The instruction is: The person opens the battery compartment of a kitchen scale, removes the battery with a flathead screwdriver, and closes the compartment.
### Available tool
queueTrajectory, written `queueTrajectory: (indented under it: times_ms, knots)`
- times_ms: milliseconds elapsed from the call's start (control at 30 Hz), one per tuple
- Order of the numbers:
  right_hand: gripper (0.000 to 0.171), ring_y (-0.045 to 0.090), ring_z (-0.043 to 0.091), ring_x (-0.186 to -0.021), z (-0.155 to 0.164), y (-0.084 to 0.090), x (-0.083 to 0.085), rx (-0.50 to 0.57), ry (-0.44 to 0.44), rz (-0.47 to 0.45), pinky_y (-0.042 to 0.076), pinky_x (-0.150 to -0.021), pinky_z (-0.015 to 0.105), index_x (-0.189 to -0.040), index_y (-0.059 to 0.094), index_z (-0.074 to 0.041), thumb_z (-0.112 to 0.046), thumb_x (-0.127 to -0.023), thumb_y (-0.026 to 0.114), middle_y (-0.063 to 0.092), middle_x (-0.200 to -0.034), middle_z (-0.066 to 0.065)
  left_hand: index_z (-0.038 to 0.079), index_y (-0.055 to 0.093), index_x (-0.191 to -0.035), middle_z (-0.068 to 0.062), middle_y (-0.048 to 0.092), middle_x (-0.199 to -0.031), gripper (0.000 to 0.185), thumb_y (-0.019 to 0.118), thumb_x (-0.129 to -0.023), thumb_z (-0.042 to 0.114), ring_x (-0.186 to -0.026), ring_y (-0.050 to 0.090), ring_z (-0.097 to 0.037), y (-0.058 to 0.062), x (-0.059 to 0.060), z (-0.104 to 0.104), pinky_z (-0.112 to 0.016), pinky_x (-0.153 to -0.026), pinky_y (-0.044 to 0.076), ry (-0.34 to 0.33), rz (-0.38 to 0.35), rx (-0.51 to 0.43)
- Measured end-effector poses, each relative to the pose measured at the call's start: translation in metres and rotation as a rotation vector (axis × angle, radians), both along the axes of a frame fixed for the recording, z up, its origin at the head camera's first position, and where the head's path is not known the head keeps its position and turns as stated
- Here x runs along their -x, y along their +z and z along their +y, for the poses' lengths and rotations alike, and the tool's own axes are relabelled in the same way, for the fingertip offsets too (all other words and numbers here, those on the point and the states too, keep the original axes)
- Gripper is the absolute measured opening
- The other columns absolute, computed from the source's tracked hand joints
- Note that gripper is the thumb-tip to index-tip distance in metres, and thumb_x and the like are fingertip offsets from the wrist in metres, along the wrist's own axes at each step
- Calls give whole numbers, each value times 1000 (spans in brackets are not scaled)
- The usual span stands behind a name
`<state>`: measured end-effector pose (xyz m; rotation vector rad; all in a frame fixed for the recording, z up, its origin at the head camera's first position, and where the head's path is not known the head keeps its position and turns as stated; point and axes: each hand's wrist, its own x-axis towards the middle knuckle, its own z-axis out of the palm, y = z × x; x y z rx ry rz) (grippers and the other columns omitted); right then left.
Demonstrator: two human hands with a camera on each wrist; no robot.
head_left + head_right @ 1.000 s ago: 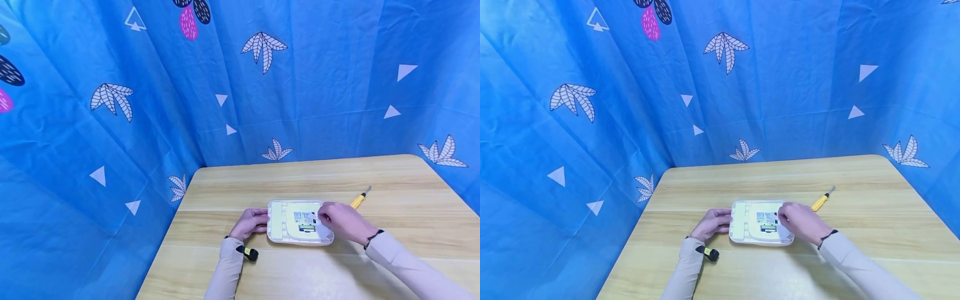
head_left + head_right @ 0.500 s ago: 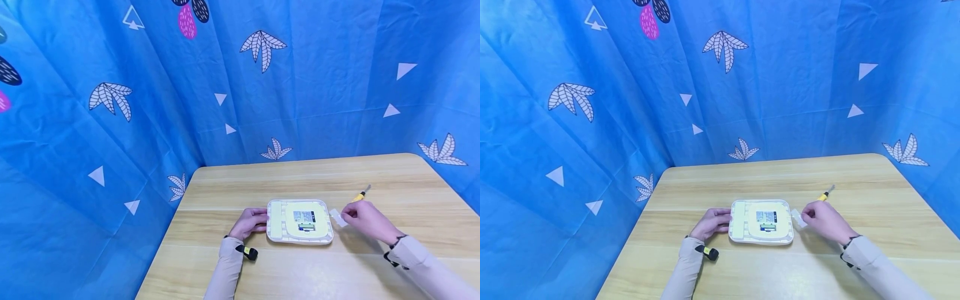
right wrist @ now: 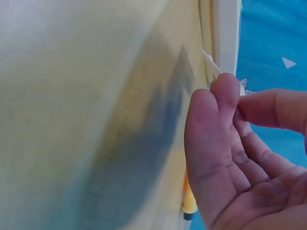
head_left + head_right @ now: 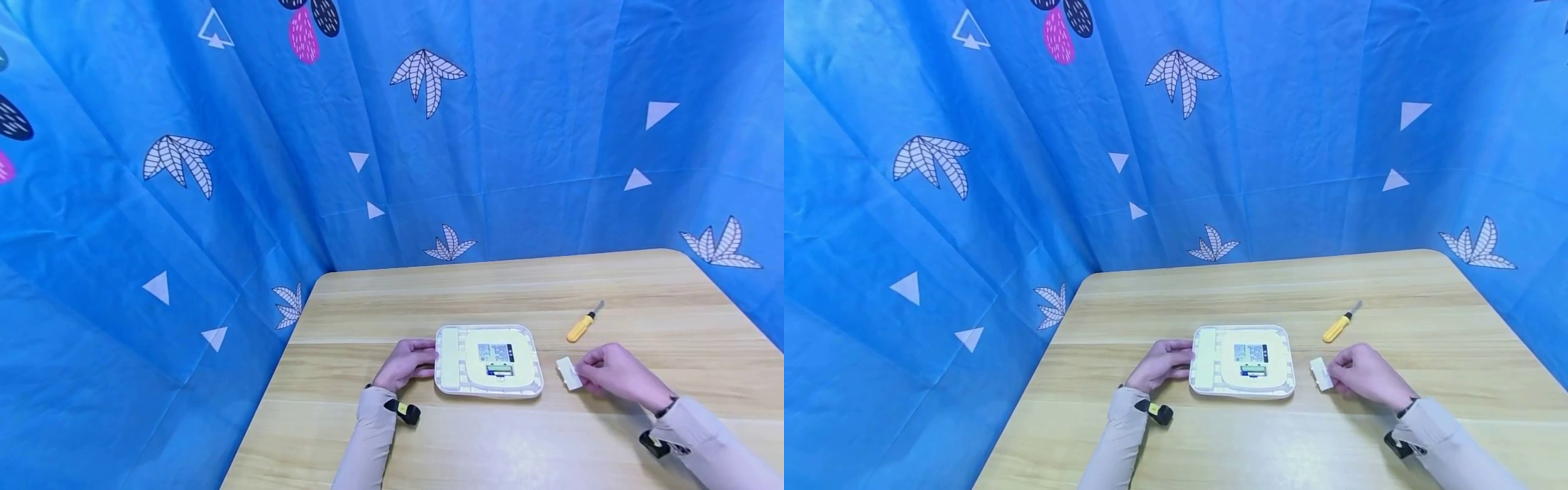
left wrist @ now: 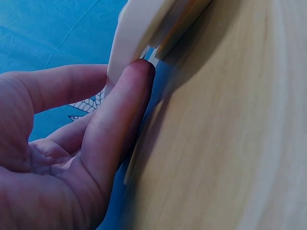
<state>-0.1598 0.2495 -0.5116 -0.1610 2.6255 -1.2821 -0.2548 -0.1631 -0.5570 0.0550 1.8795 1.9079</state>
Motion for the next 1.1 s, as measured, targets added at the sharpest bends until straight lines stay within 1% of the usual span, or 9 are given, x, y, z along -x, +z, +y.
queueTrajectory:
  times_ms: [133,267,367,567,733,900,1100]
  knots:
    - [21,65,13,-63,4,-6,-4,44,-1,-41,62,-55,26,-95,72,7,-9,-100,59,71,-76,8,-11,57,-137,-24,71,-125,44,67,-96,0,-101,76,-25,0,0,0,-34,-89,67,-7,5,0]
    - [22,64,12,-60,6,-11,-8,56,-5,-76,60,-51,25,-90,70,5,-11,-100,59,69,-73,7,-11,57,-138,-23,71,-125,45,68,-96,0,-102,76,-25,1,0,0,-35,-90,67,-7,3,-5]
    - [22,61,10,-56,7,-15,-11,63,9,-95,57,-46,23,-84,68,2,-12,-99,60,67,-69,6,-11,57,-137,-21,72,-123,45,68,-96,1,-101,76,-24,0,1,0,-35,-89,67,-9,4,-4]
    - [25,59,8,-54,8,-21,-16,84,26,-108,55,-45,22,-80,67,2,-12,-99,58,66,-67,4,-11,57,-137,-23,72,-123,45,68,-96,1,-100,76,-24,-1,1,0,-35,-89,67,-12,7,-3]
    - [28,55,6,-50,7,-23,-18,114,45,-112,52,-43,20,-77,67,3,-12,-99,59,64,-64,3,-11,58,-137,-24,71,-124,44,68,-95,0,-99,76,-23,-1,0,0,-34,-87,68,-8,2,-3]
    - [28,55,6,-48,6,-26,-18,115,53,-122,51,-42,20,-76,67,2,-12,-99,59,64,-63,3,-11,58,-136,-23,72,-123,44,68,-95,0,-99,76,-23,-1,-1,0,-34,-87,68,-5,-4,-9]
    - [28,55,5,-49,9,-26,-17,148,69,-140,52,-43,19,-81,68,5,-12,-100,58,66,-64,4,-11,59,-136,-21,73,-122,44,69,-94,1,-99,76,-23,-1,0,0,-34,-87,68,-6,-8,-16]
